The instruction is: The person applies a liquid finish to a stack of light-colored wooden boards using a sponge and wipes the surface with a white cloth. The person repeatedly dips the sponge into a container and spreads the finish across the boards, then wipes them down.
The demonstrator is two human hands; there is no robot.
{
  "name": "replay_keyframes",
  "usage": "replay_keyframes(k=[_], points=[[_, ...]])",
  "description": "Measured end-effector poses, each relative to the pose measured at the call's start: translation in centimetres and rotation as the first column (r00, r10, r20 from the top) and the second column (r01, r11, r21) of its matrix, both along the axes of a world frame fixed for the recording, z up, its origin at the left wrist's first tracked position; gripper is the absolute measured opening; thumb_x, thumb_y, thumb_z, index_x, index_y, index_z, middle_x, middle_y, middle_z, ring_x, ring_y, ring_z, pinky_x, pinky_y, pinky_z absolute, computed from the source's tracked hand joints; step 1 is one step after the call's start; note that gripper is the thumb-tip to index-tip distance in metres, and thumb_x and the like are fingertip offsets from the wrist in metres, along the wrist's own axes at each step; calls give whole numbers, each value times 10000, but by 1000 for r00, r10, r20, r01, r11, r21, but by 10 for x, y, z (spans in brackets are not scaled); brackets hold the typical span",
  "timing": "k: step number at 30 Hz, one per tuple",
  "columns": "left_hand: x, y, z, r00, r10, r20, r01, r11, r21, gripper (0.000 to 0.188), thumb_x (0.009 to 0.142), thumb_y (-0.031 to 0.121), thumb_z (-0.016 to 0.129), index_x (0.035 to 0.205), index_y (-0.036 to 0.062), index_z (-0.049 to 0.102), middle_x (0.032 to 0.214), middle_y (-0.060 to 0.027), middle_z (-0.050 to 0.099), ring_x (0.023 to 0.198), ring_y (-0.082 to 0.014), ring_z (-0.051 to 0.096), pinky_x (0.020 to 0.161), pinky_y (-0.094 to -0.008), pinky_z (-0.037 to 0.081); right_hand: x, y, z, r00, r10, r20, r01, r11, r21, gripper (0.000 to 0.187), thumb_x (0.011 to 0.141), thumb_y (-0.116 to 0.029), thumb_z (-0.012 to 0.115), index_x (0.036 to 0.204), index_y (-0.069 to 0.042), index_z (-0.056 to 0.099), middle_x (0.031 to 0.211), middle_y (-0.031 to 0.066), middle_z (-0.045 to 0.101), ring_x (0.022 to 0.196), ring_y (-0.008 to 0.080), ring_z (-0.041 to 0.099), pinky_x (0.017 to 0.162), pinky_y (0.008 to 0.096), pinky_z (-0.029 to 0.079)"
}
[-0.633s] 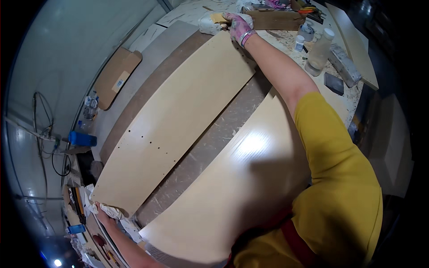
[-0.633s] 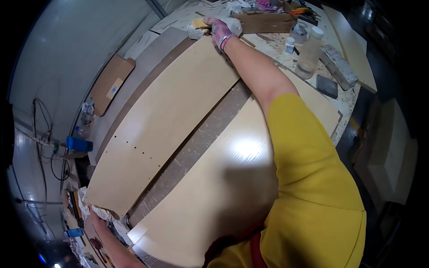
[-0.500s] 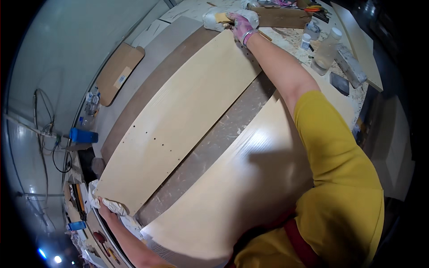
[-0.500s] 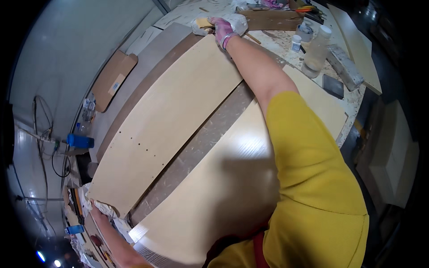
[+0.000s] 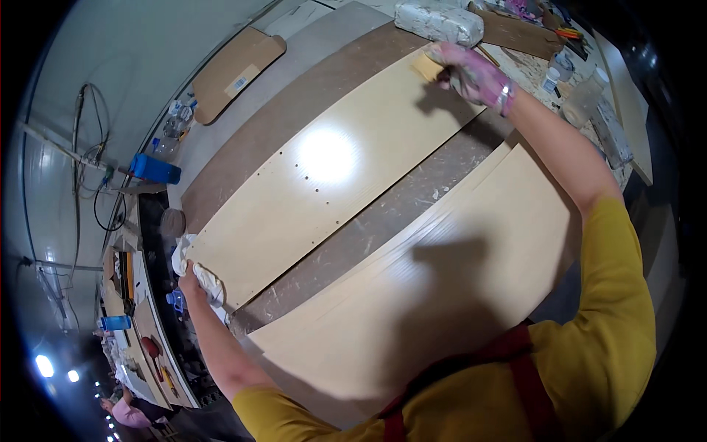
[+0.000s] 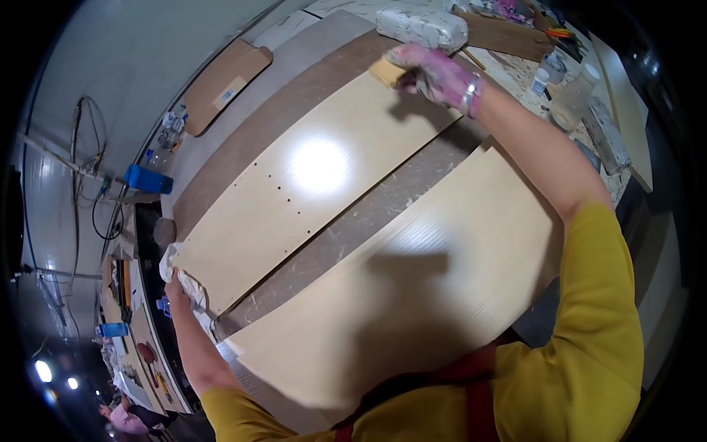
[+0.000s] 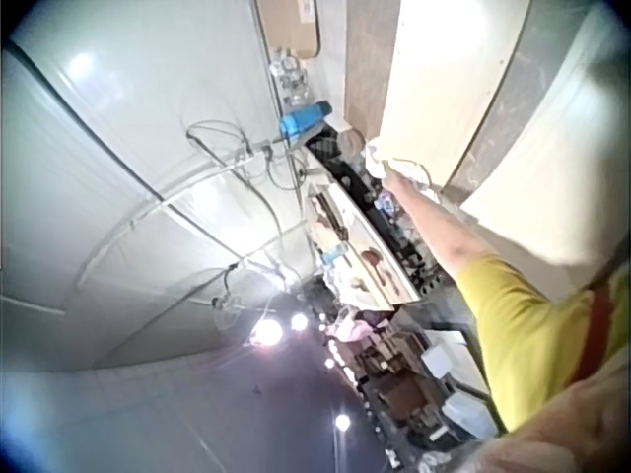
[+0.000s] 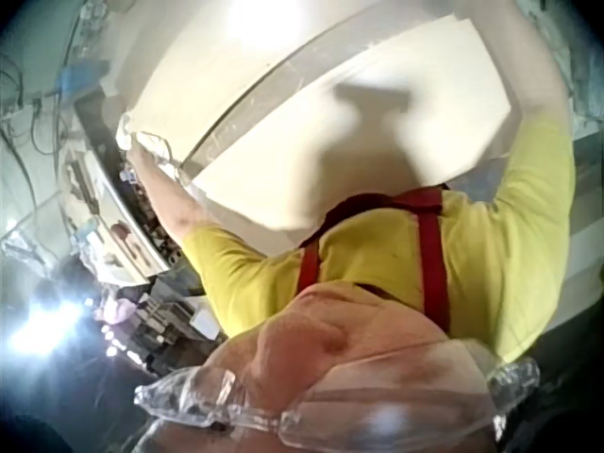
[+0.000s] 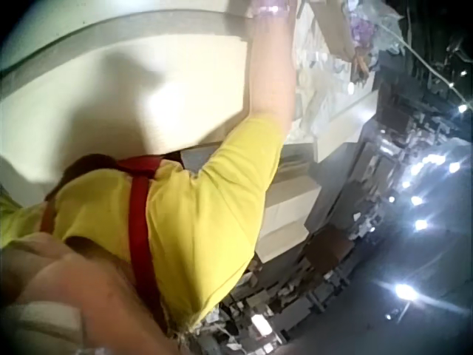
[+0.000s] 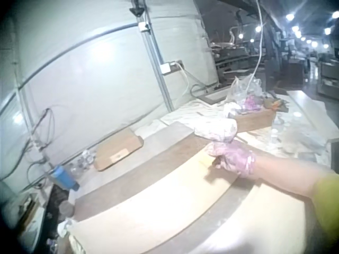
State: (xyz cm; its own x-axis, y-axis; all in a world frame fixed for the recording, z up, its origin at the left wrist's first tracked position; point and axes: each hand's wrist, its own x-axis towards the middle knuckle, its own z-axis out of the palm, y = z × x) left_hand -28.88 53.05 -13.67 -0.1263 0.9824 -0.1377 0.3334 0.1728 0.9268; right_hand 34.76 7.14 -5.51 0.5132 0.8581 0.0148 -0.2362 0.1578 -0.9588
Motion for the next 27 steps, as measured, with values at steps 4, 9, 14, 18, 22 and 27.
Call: replay_keyframes(k=[4, 9, 14, 18, 22, 27], points=[[2, 9, -16, 1000, 10, 10, -10, 1000, -20, 473, 817, 214, 734, 1157, -86, 599, 1074, -127, 661, 907, -233, 641, 772, -360, 518, -19, -27, 3, 996, -84, 25, 85, 995, -58, 252, 910, -294, 606, 1045, -87, 556, 836, 5, 586, 694, 96, 581, 506, 208, 447], [-22, 26, -24, 991, 11, -133, 22, 969, 246, 472, 852, 266, 692, 1174, -62, 586, 1076, -120, 654, 937, -239, 641, 797, -368, 514, -23, -63, 12, 989, -148, 3, 147, 982, -118, 296, 907, -297, 597, 1131, -109, 555, 944, 26, 583, 774, 105, 580, 569, 222, 462], [19, -21, 103, 961, 75, 267, -147, 954, 262, 456, 923, 387, 589, 1183, 12, 585, 1044, -101, 645, 934, -230, 636, 795, -354, 528, -48, -108, 25, 955, -297, 24, 298, 950, -98, 387, 907, -291, 578, 1232, -92, 515, 1035, 47, 576, 870, 129, 568, 642, 248, 458], [-5, -74, 176, 945, -70, 320, -40, 945, 326, 423, 941, 406, 565, 1154, 41, 579, 1055, -61, 630, 925, -204, 628, 798, -351, 528, -49, -159, 17, 957, -286, -46, 282, 956, -75, 452, 904, -298, 600, 1295, -102, 486, 1204, 59, 545, 1089, 172, 528, 916, 334, 448], [-45, -168, 199, 888, -161, 430, 50, 965, 258, 407, 969, 428, 500, 1138, 64, 566, 1059, -54, 608, 995, -199, 588, 871, -377, 493, -35, -237, -5, 948, -283, -147, 282, 959, -24, 463, 925, -254, 568, 1342, -90, 453, 1278, 83, 521, 1154, 205, 520, 948, 360, 445], [-47, -286, 171, 864, -261, 430, 231, 965, 123, 501, 939, 439, 536, 1254, 52, 498, 1134, -132, 588, 1035, -236, 585, 923, -403, 485, -22, -293, -42, 946, -282, -162, 299, 950, 94, 431, 983, -195, 474, 1380, -38, 413, 1360, 113, 487, 1242, 245, 491, 1055, 380, 373]])
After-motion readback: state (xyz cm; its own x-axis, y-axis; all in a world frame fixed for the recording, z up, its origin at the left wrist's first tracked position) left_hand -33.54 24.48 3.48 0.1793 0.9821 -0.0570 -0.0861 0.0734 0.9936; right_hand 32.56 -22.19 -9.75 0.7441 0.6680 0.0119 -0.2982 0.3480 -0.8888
